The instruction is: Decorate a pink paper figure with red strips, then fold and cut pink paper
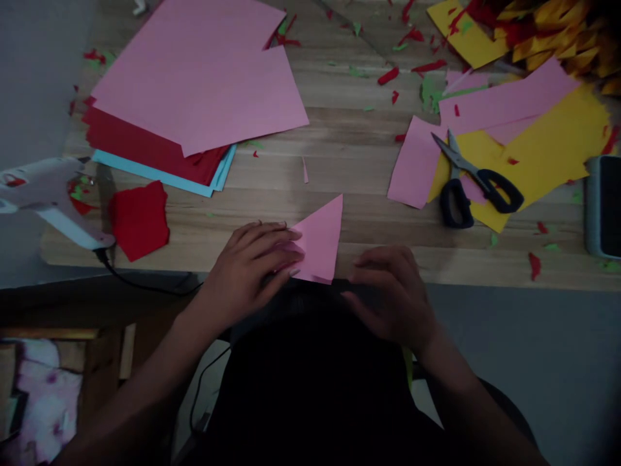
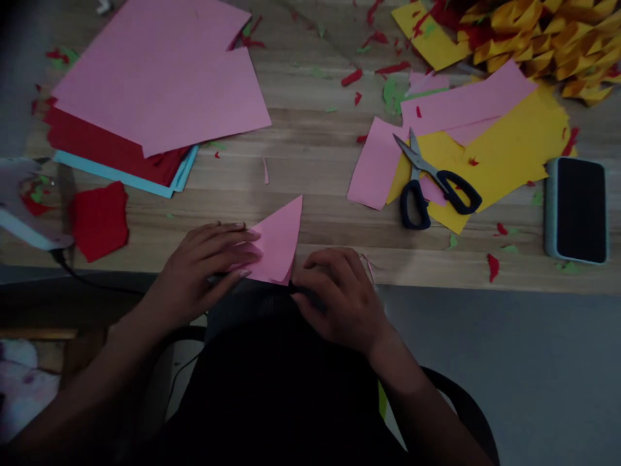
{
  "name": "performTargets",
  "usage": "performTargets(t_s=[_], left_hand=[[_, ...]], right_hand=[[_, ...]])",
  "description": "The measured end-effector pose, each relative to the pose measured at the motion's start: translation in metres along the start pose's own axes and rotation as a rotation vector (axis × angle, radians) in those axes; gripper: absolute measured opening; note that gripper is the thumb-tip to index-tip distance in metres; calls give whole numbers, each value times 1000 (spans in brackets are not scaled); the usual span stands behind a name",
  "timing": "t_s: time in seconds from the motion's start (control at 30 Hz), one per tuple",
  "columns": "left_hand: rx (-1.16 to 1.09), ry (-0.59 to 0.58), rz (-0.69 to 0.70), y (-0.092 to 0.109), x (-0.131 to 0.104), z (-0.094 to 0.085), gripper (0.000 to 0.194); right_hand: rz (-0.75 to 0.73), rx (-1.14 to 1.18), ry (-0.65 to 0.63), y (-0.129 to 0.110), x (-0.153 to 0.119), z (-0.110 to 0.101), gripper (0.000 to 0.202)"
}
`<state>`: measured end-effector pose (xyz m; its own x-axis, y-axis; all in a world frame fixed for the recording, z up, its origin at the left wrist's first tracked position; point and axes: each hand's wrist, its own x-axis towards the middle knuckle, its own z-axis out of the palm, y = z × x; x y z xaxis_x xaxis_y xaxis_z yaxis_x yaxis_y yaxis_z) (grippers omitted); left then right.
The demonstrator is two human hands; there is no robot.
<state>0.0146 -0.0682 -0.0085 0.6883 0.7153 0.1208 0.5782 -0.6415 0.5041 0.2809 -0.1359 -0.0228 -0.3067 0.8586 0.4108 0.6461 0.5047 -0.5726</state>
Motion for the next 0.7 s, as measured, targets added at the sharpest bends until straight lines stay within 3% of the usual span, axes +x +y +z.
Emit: performTargets(t_s=[0.1, 0.23, 0.33, 0.4, 0.5, 0.6, 0.7], left_hand=[[-113, 265, -74, 5, 6, 7, 11], [-404, 556, -324, 18, 22, 16, 6], [-584, 676, -462, 23, 29, 17, 23], [-414, 559, -522, 20, 28, 14, 25], [150, 353, -491, 13, 19, 5, 29], [360, 219, -141, 9, 13, -2, 41], [257, -99, 183, 8, 10, -3, 47]], right_hand=[[-77, -7, 69, -4, 0, 0, 25], [-130, -99, -92, -11, 9, 5, 46], [-106, -165, -203, -14, 15, 13, 40], [-83, -178, -266, -13, 16, 16, 31], [-93, -140, -291, -7, 14, 13, 25], [-177, -117, -272, 4, 14, 3, 29], [-240, -113, -274, 16, 16, -7, 32]])
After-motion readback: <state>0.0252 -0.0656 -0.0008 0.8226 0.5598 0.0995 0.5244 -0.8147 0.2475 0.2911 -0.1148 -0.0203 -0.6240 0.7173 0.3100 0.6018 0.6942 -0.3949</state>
